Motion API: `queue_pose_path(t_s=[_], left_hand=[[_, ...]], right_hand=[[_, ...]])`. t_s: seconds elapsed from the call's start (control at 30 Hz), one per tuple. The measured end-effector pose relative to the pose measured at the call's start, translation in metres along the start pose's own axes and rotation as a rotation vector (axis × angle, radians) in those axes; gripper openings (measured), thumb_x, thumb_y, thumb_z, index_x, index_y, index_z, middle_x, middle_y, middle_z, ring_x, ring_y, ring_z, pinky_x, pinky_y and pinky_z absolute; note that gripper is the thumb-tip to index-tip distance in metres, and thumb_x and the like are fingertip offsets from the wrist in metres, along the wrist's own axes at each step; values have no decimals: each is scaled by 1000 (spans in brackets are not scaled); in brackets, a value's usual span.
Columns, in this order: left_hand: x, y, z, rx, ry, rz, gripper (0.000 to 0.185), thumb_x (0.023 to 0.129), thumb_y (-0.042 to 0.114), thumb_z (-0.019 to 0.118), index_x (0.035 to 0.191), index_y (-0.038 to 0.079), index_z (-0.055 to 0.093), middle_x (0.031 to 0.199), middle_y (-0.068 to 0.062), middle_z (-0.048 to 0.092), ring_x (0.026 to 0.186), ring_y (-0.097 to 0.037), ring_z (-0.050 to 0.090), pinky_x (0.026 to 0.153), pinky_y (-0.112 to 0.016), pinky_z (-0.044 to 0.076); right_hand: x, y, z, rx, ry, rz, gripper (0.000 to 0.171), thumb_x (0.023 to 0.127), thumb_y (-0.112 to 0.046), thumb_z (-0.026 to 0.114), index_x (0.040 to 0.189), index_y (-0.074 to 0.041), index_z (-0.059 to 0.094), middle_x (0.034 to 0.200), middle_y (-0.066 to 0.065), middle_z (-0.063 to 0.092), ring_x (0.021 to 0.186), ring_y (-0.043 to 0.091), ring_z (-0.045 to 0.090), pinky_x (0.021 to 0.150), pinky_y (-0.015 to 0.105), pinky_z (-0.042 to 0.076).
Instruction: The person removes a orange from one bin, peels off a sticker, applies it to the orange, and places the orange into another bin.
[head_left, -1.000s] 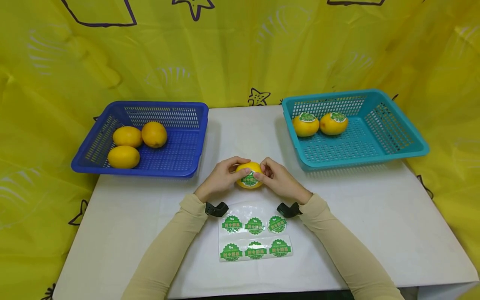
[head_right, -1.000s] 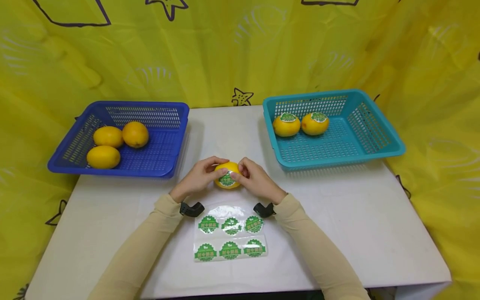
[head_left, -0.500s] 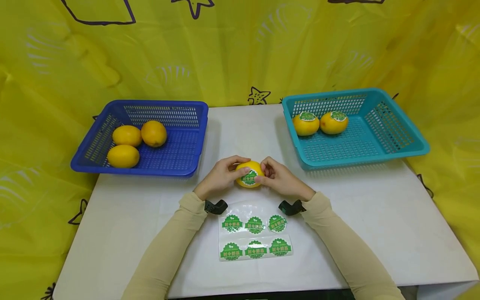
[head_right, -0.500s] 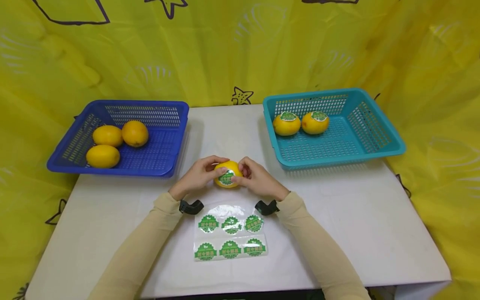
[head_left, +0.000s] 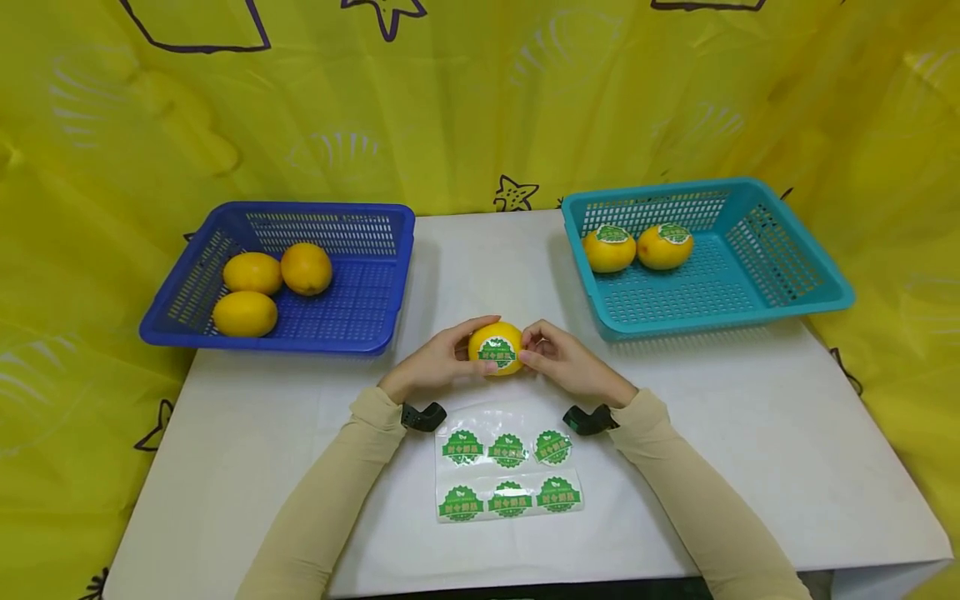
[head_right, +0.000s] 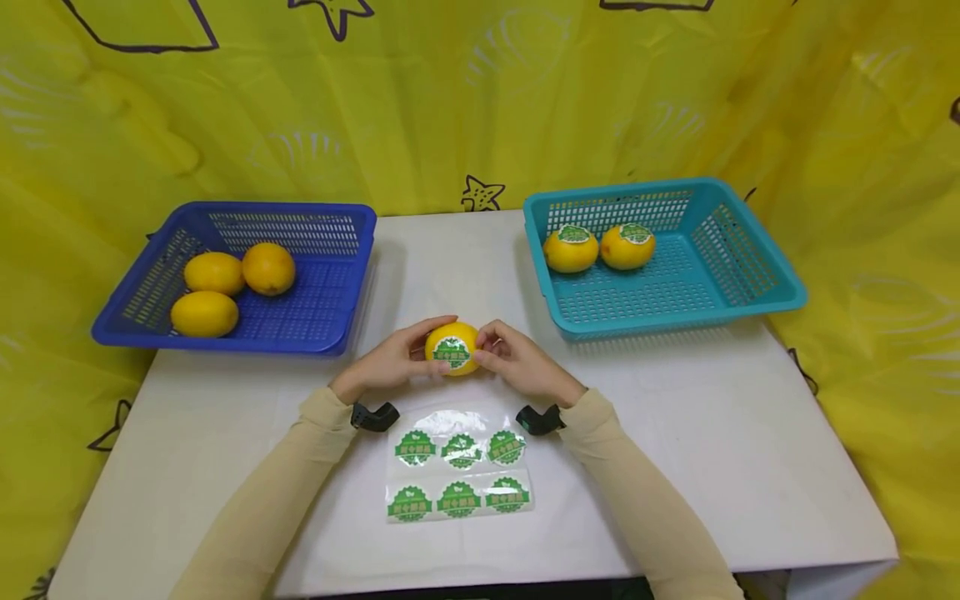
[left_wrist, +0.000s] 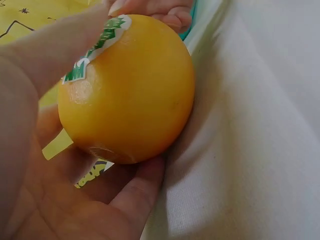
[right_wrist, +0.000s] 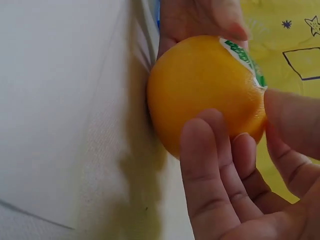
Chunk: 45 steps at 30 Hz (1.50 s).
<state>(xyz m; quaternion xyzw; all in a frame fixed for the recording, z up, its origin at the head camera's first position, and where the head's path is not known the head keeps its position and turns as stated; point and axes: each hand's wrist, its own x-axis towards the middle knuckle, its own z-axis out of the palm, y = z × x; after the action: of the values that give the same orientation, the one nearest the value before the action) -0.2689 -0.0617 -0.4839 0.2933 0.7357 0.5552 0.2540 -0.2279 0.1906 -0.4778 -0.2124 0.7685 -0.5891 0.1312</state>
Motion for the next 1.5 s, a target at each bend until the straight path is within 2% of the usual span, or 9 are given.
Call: queue_pose_path(t_s=[0.13,0.3,0.53,0.8,0.97,1.07,1.2,1.37,1.5], left_hand=[[1,-1,1,-44,-16,5,75,88,13,75,151,11,35,141,-7,47,116,-22,54,98,-32,45],[2,3,4,-51,-1,2,76,86,7,76,150,9,37,142,-9,46,116,-24,54,98,-32,45],[-5,27,6,-72,2,7,74,85,3,76,148,1,37,142,-13,46,115,-26,55,97,-33,46],[15,27,11,-65,60,76,74,83,3,78,147,5,42,140,-11,47,116,-26,54,95,-34,48],[34,49,16,-42,124,150,69,83,13,80,143,11,48,134,-4,52,111,-22,56,90,-32,51],[48,67,20,-30,149,179,64,85,19,79,142,14,48,131,-1,54,109,-19,56,86,-32,53],[72,92,28,2,145,188,65,87,28,77,143,16,46,129,2,53,110,-16,54,84,-29,53],[108,117,39,101,104,162,69,87,40,74,145,19,44,126,7,53,110,-11,51,83,-24,50],[138,132,49,158,32,150,69,86,41,74,143,14,45,122,6,53,106,-12,51,82,-21,49]], right_hand=[[-8,-10,-4,-1,6,13,15,100,-4,55,112,4,52,95,18,58,83,36,57,73,32,52],[-30,-34,-19,-27,65,7,16,99,-6,58,112,4,57,95,21,60,85,30,60,77,32,53],[-72,-53,-64,-49,217,-160,13,96,8,55,108,8,59,94,21,60,83,22,62,77,28,54],[-122,-57,-125,71,544,-280,13,92,16,53,104,19,58,95,11,65,84,20,61,79,20,50],[-144,-46,-163,101,877,-317,16,90,14,58,104,21,61,98,8,67,88,16,60,77,17,45],[-154,-38,-183,-5,1083,-245,19,90,8,63,105,19,65,100,4,67,91,12,59,76,16,43],[-164,-31,-206,-113,1230,-50,24,91,0,65,112,10,68,108,-2,65,105,10,54,83,13,38],[-169,-26,-221,-160,1208,186,41,95,-8,60,135,-4,58,136,-2,52,130,10,37,100,10,26],[-171,-20,-229,16,1116,240,60,97,-10,57,152,-7,32,156,-3,27,140,3,17,105,10,18]])
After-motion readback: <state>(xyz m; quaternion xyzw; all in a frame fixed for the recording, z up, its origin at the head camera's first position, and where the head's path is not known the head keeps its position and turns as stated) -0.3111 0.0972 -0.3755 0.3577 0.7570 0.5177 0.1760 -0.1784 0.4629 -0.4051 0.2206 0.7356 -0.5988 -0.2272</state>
